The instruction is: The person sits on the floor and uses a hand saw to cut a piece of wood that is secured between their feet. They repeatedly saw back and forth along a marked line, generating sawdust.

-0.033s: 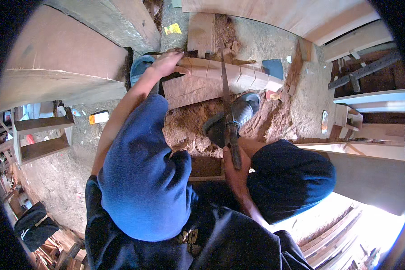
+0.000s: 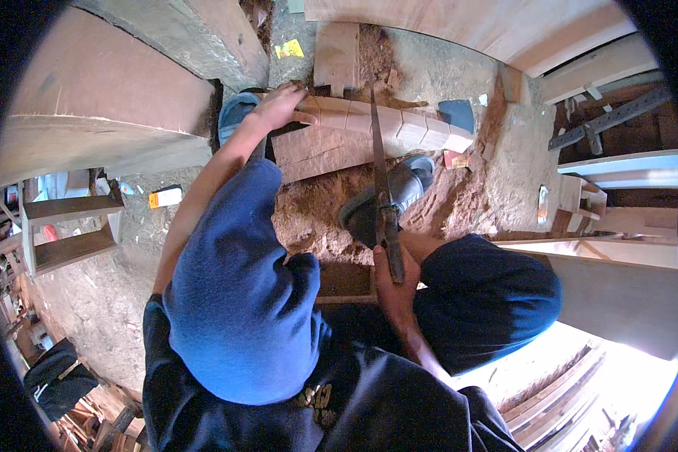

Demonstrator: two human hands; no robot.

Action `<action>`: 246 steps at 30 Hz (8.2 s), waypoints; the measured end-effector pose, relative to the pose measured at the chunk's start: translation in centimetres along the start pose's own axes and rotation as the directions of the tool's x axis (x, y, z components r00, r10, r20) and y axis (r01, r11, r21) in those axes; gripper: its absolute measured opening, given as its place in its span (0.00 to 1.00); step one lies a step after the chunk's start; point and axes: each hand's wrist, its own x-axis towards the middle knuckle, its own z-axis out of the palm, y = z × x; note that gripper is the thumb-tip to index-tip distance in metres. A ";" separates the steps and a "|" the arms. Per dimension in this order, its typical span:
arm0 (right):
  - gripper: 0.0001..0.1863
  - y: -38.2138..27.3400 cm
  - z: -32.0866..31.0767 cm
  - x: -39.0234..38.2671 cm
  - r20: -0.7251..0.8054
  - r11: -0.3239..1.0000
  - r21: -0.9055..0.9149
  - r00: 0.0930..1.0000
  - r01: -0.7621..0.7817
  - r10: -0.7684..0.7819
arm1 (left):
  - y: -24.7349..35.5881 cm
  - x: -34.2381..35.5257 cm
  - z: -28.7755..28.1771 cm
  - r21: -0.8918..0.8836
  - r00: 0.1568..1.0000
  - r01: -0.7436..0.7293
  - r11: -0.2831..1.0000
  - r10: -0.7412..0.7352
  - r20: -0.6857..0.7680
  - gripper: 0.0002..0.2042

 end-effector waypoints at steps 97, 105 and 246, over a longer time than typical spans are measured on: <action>0.10 4.7 1.6 -2.4 0.089 0.935 -0.229 0.962 0.271 -0.257 | -0.4 -11.5 -1.5 0.124 0.973 0.125 0.984 -0.146 0.177 0.41; 0.09 5.1 2.3 0.3 0.089 0.980 -0.090 0.981 0.178 -0.170 | -1.2 -11.8 -0.4 0.062 0.992 0.079 0.995 -0.084 0.091 0.44; 0.08 4.5 1.4 0.3 0.165 0.961 -0.184 0.970 0.208 -0.178 | -1.1 -11.7 0.0 -0.056 0.952 0.276 0.959 -0.265 0.155 0.43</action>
